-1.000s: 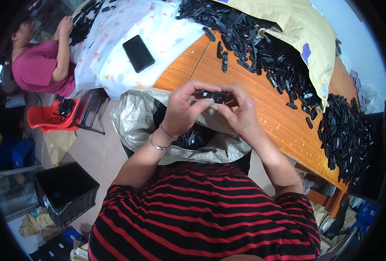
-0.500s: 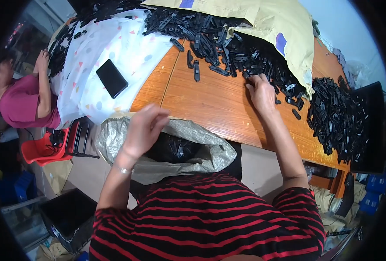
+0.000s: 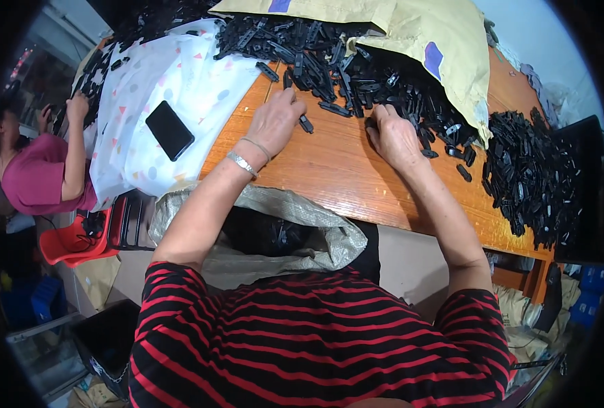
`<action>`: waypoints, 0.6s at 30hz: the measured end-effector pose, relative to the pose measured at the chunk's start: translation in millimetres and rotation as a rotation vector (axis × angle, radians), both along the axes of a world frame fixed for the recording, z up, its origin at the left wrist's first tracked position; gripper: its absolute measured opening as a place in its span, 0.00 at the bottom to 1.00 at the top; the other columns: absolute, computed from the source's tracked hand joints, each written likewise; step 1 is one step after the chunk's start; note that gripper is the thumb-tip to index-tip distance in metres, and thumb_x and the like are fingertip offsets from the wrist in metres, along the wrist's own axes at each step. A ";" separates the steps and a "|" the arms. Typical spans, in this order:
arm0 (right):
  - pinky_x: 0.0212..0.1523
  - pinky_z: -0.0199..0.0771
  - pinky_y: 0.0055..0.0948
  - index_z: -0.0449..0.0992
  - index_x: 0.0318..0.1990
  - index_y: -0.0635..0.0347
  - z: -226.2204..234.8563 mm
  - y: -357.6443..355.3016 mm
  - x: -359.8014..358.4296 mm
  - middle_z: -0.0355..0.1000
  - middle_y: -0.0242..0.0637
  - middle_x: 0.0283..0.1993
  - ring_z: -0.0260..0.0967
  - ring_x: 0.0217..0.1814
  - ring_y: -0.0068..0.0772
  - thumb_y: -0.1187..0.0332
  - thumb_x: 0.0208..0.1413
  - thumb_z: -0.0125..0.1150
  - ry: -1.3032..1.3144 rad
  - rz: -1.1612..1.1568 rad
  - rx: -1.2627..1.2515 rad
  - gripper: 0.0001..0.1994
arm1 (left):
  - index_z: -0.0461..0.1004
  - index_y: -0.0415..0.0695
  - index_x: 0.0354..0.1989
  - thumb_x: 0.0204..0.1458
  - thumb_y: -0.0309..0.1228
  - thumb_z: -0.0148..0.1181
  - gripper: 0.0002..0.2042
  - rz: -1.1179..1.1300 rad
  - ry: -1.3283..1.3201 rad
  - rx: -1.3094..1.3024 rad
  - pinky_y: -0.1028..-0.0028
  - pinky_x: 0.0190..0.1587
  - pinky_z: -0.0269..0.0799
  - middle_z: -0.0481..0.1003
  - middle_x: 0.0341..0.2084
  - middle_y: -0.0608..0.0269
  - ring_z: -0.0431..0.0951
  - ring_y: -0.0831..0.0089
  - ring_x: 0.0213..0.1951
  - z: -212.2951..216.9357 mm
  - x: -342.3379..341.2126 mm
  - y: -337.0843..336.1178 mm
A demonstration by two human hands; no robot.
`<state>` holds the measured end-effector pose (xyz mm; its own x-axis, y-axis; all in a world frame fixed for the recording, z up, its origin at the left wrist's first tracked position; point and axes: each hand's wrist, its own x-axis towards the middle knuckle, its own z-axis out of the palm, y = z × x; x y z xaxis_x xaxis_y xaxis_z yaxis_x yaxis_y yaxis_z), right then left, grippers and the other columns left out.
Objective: The recorder is inspecting and sorting small black plastic components into a large sack on a workshop table.
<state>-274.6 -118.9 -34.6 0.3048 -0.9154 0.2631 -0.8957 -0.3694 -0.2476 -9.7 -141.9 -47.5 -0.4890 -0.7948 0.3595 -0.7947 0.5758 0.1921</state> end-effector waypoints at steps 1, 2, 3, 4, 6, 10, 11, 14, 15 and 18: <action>0.35 0.73 0.48 0.69 0.39 0.63 0.5 1.6 1.0 0.69 0.52 0.39 0.71 0.35 0.59 0.72 0.47 0.64 -0.046 0.006 -0.001 0.12 | 0.72 0.42 0.32 0.45 0.22 0.58 0.06 -0.031 0.034 -0.035 0.62 0.39 0.71 0.68 0.31 0.55 0.72 0.56 0.39 1.1 -0.7 4.4; 0.35 0.73 0.46 0.70 0.38 0.64 -2.7 1.9 -0.7 0.71 0.52 0.36 0.72 0.35 0.57 0.71 0.49 0.62 -0.091 -0.003 -0.017 0.10 | 0.71 0.42 0.29 0.43 0.23 0.58 0.04 -0.059 0.069 -0.071 0.61 0.39 0.71 0.68 0.30 0.54 0.72 0.55 0.40 2.6 -1.4 9.1; 0.35 0.73 0.46 0.70 0.38 0.64 -5.7 1.5 -2.6 0.71 0.52 0.36 0.72 0.35 0.57 0.71 0.49 0.62 -0.091 -0.004 -0.016 0.10 | 0.71 0.42 0.29 0.43 0.23 0.58 0.04 -0.060 0.069 -0.070 0.61 0.39 0.71 0.68 0.30 0.54 0.72 0.55 0.40 4.3 -2.3 13.3; 0.35 0.72 0.45 0.70 0.37 0.64 -8.4 0.8 -4.5 0.72 0.51 0.35 0.72 0.34 0.54 0.71 0.50 0.61 -0.204 -0.007 -0.038 0.10 | 0.71 0.42 0.29 0.42 0.23 0.60 0.06 -0.061 0.090 -0.033 0.61 0.38 0.71 0.68 0.29 0.54 0.73 0.55 0.39 5.9 -3.4 17.4; 0.29 0.72 0.35 0.70 0.35 0.66 -8.3 1.4 -3.6 0.72 0.43 0.29 0.72 0.27 0.38 0.71 0.54 0.59 -0.432 -0.009 -0.024 0.07 | 0.70 0.41 0.30 0.41 0.23 0.61 0.08 -0.056 0.112 0.000 0.61 0.38 0.71 0.69 0.28 0.54 0.73 0.55 0.38 5.5 -2.2 25.0; 0.21 0.64 0.18 0.69 0.32 0.63 -7.2 5.7 -3.2 0.66 0.29 0.24 0.65 0.21 0.17 0.73 0.59 0.55 -0.950 -0.180 0.475 0.05 | 0.68 0.39 0.32 0.42 0.22 0.62 0.10 0.061 0.343 0.209 0.64 0.34 0.73 0.73 0.27 0.55 0.76 0.55 0.30 -4.7 -1.4 36.5; 0.21 0.64 0.18 0.69 0.32 0.63 -9.2 7.8 -3.5 0.66 0.29 0.24 0.65 0.21 0.17 0.73 0.59 0.55 -0.947 -0.179 0.476 0.05 | 0.67 0.38 0.34 0.43 0.21 0.63 0.12 0.100 0.467 0.300 0.66 0.33 0.74 0.75 0.27 0.55 0.77 0.58 0.28 -5.0 -3.2 39.1; 0.21 0.66 0.22 0.70 0.29 0.65 -13.5 11.7 -3.3 0.68 0.31 0.21 0.67 0.20 0.19 0.72 0.55 0.62 -0.862 -0.206 0.475 0.08 | 0.66 0.38 0.38 0.45 0.19 0.65 0.14 0.155 0.846 0.599 0.78 0.31 0.72 0.75 0.29 0.61 0.76 0.77 0.28 -5.6 -9.0 45.4; 0.21 0.66 0.23 0.70 0.28 0.65 -14.9 12.3 -1.3 0.69 0.32 0.21 0.67 0.20 0.20 0.71 0.54 0.64 -0.802 -0.198 0.441 0.09 | 0.66 0.38 0.38 0.45 0.19 0.65 0.14 0.160 0.849 0.597 0.78 0.31 0.72 0.75 0.29 0.61 0.76 0.77 0.28 -7.9 -10.2 46.2; 0.23 0.68 0.27 0.70 0.27 0.64 -16.1 14.6 5.8 0.71 0.35 0.20 0.68 0.20 0.25 0.69 0.52 0.66 -0.601 -0.171 0.280 0.11 | 0.65 0.37 0.40 0.46 0.18 0.65 0.15 0.149 1.240 0.788 0.82 0.30 0.72 0.74 0.29 0.64 0.76 0.80 0.29 -7.9 -14.6 48.8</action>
